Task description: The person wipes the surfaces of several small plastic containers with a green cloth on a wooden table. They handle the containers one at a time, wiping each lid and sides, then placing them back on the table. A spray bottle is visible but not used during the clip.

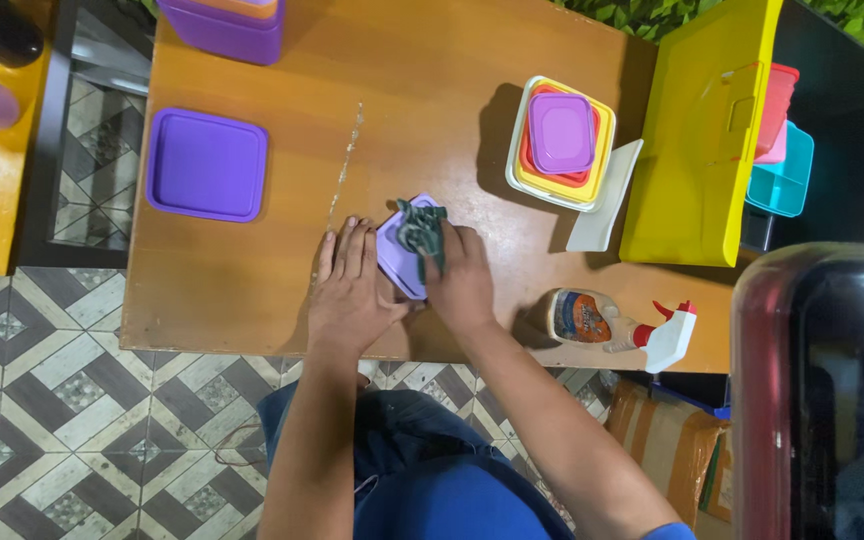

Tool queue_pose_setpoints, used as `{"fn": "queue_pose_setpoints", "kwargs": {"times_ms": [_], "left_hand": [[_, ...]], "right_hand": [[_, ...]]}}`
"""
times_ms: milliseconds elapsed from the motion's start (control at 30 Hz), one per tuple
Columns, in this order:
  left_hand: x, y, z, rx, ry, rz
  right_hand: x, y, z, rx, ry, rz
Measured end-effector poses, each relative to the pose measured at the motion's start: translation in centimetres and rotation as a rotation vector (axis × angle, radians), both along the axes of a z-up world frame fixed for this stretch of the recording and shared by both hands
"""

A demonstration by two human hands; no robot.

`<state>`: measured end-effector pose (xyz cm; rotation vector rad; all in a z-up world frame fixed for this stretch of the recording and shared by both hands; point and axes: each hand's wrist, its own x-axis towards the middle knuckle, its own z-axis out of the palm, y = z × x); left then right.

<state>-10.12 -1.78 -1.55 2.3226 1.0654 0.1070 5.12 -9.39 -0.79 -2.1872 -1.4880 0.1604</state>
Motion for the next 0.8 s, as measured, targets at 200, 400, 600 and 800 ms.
{"fn": "queue_pose_setpoints", "kwargs": {"times_ms": [200,400,600,800], "left_hand": [[-0.2,-0.5,-0.8,0.076,0.114,-0.033],[0.0,-0.7,-1.1,0.085,0.131,-0.046],[0.2,-0.6,-0.8,0.154,0.228,-0.082],[0.5,0.0,-0.5,0.024,0.111,-0.045]], "right_hand": [[-1.3,0.3,1.8,-0.094,0.079,0.16],[-1.7,-0.7,1.9,-0.128,0.095,0.229],[-0.2,-2.0,1.1,-0.155,0.124,0.31],[1.4,-3.1,1.0,-0.145,0.024,0.163]]}}
